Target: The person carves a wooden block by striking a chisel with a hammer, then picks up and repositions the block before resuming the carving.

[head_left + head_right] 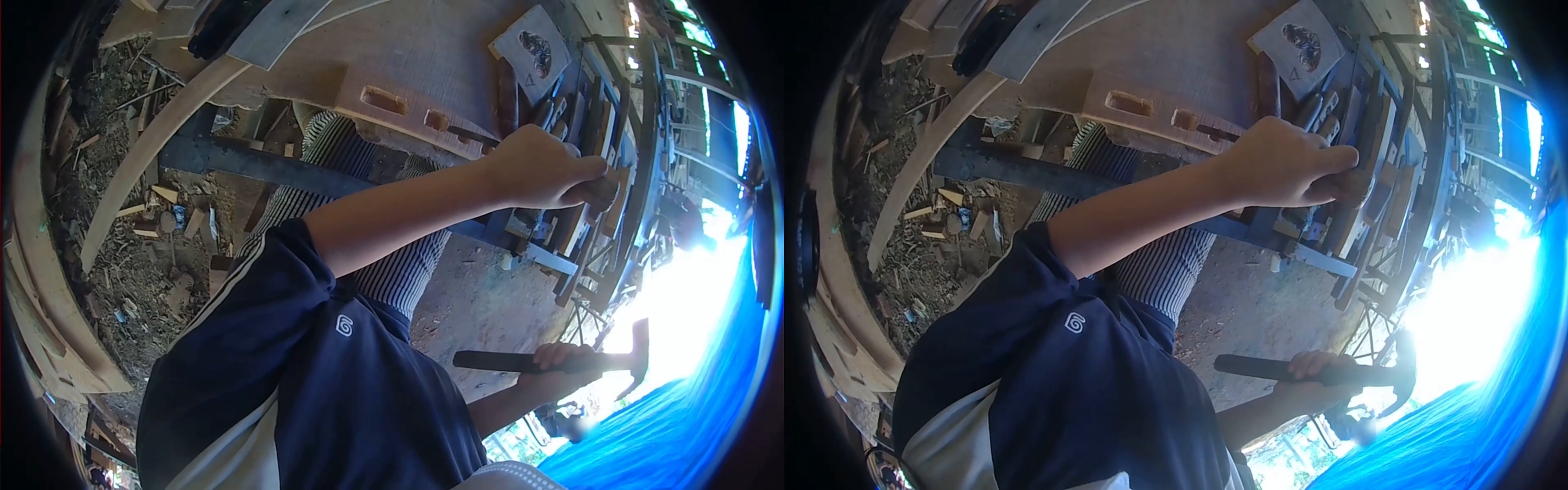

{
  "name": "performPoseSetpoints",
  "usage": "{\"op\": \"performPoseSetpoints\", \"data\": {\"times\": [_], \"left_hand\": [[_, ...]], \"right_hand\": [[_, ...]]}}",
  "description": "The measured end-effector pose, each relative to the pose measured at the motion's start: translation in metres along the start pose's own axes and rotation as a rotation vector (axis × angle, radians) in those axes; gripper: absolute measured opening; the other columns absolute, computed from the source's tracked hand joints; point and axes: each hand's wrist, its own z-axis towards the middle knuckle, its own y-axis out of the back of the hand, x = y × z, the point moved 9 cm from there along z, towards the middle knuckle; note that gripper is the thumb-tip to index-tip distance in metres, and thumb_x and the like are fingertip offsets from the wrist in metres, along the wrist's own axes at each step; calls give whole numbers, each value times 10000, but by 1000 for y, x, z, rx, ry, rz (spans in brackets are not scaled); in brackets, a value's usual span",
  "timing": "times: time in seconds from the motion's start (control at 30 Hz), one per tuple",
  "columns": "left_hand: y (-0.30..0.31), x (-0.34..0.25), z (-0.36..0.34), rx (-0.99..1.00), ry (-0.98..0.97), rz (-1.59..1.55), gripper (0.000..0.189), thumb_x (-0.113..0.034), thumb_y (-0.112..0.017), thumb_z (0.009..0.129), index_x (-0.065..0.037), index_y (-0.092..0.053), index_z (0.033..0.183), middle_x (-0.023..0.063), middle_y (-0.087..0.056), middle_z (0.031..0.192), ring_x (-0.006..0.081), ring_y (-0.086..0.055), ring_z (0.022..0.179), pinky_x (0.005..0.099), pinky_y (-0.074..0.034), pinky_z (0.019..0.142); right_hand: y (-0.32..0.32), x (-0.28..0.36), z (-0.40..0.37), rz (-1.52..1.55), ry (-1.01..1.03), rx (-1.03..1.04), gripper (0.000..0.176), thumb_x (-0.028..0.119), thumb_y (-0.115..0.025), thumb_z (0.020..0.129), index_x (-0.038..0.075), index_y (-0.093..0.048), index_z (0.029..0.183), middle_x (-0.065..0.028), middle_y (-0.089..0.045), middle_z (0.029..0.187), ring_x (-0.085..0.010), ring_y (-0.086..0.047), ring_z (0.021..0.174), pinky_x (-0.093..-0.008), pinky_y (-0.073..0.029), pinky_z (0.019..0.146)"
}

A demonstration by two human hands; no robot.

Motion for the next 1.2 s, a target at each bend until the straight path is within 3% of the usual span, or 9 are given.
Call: {"op": "performPoseSetpoints", "data": {"times": [0.47,0.53,0.83,0.97,1.07,1.13,1.17,1.2], "left_hand": [[1,5,-2,0,13,20,290,-359,-709,784,-182,-526,923,-7,-586,607,175,-621,511,315,-446,429],[3,5,-3,-10,19,14,292,-360,-712,781,-181,-524,913,-7,-586,608,169,-616,506,311,-448,429],[6,1,-5,-60,-7,-9,293,-360,-716,784,-186,-525,922,-6,-579,595,153,-599,482,295,-440,421],[4,2,-8,-72,-31,-14,318,-371,-729,770,-188,-523,930,-5,-595,610,153,-599,480,288,-441,422],[-4,1,-8,-37,-45,-31,339,-361,-746,754,-187,-521,938,-6,-616,632,152,-608,493,285,-444,427],[-1,1,-10,-64,-47,-4,334,-336,-757,743,-183,-524,926,0,-628,645,151,-614,503,290,-451,441],[5,1,-9,-74,-30,-19,314,-300,-759,740,-177,-525,910,3,-627,653,161,-629,532,301,-464,463],[5,0,-8,-73,-39,-30,314,-300,-759,740,-177,-525,910,3,-627,653,161,-629,532,301,-464,463]], "right_hand": [[2,-3,1,-87,-19,-84,564,590,-302,968,112,-453,709,-38,-457,502,-167,-438,346,-284,-374,327],[0,-6,5,6,-19,56,562,586,-307,969,109,-457,711,-45,-463,506,-168,-448,351,-285,-379,330],[-12,-1,6,15,8,123,541,544,-324,981,92,-477,728,-54,-482,524,-173,-472,365,-292,-399,344],[-17,5,13,48,-62,102,527,531,-344,982,91,-484,729,-58,-483,523,-177,-474,368,-277,-402,353],[1,33,26,-204,99,-50,521,520,-249,1008,95,-475,809,-19,-409,501,-122,-373,349,-241,-339,328],[33,58,44,991,286,339,558,553,-236,997,78,-495,861,-12,-401,513,-112,-376,366,-229,-329,335],[-11,85,41,187,324,186,551,557,-263,993,73,-511,905,-8,-395,525,-102,-377,377,-211,-313,342],[-15,79,50,182,334,175,551,557,-263,993,73,-511,905,-8,-395,525,-102,-377,377,-211,-313,342]]}}
